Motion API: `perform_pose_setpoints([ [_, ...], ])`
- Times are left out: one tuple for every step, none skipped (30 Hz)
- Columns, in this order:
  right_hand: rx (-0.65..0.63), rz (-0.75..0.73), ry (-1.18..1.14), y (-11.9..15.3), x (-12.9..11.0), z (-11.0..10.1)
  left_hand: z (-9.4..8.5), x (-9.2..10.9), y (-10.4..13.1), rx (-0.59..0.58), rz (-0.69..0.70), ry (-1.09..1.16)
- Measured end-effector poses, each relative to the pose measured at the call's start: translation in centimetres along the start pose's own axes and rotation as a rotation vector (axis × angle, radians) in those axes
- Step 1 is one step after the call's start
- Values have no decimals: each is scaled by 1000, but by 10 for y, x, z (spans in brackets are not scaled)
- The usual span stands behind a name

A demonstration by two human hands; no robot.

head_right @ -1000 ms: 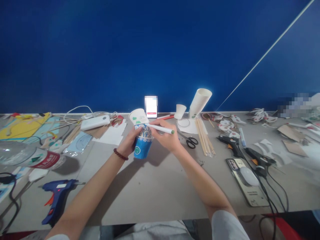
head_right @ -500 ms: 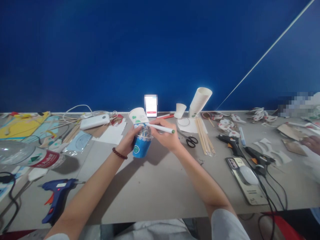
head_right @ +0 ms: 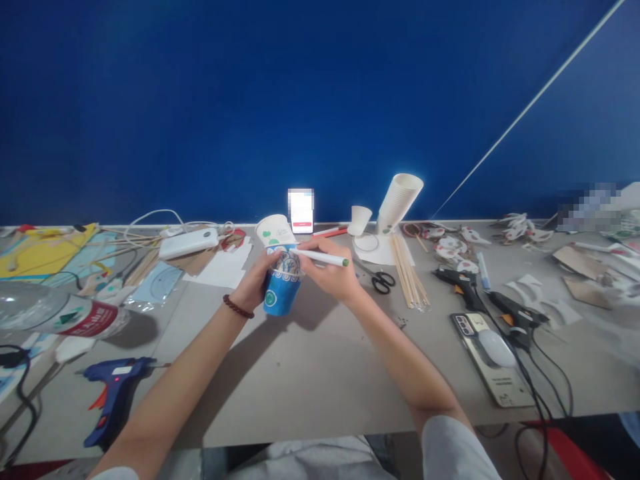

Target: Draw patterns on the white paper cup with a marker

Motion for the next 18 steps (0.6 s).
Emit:
perform_pose_setpoints([
  [-1,5,-4,0,1,0,0,0,0,1,-1,3],
  [-3,14,-14,1,2,0,-1,0,0,0,-1,7],
  [-6,28,-31,1,4,1,0,0,0,-6,-2,14],
  [-10,46,-58,1,6,1,1,-1,0,-16,-6,22],
  [-15,64,-87,1,8,1,2,-1,0,-32,-12,30],
  [-20,80,-113,1,10,1,4,-1,0,-50,-19,39],
  [-22,92,-133,1,10,1,7,-2,0,-67,-26,47],
  [-23,97,-139,1,10,0,8,-2,0,-81,-30,54],
  [-23,97,-137,1,10,0,10,-2,1,-89,-30,57],
  [-21,95,-131,1,9,-1,10,-1,1,-90,-29,58],
  [-19,91,-123,1,8,-1,10,-1,1,-86,-29,56],
  [-15,82,-114,1,6,-1,9,-1,1,-77,-29,52],
  [-12,69,-103,1,5,-1,8,-2,0,-66,-28,48],
  [-12,55,-92,1,3,0,6,-2,0,-55,-26,45],
  [-10,43,-81,1,1,1,5,-2,0,-48,-25,41],
  [-10,34,-71,1,0,1,4,-3,-1,-43,-24,38],
  [-10,30,-64,1,0,2,4,-3,-1,-41,-22,37],
  [-9,33,-57,2,0,2,3,-3,-1,-41,-20,36],
])
Point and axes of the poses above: each hand's wrist, its own y-axis away from the middle knuckle, its own z-axis out of the palm, x = y × z, the point moved 10 cm from there along -y, towards the middle knuckle, and after that the axes turned 3 degrees about -z, right-handed, at the moved point
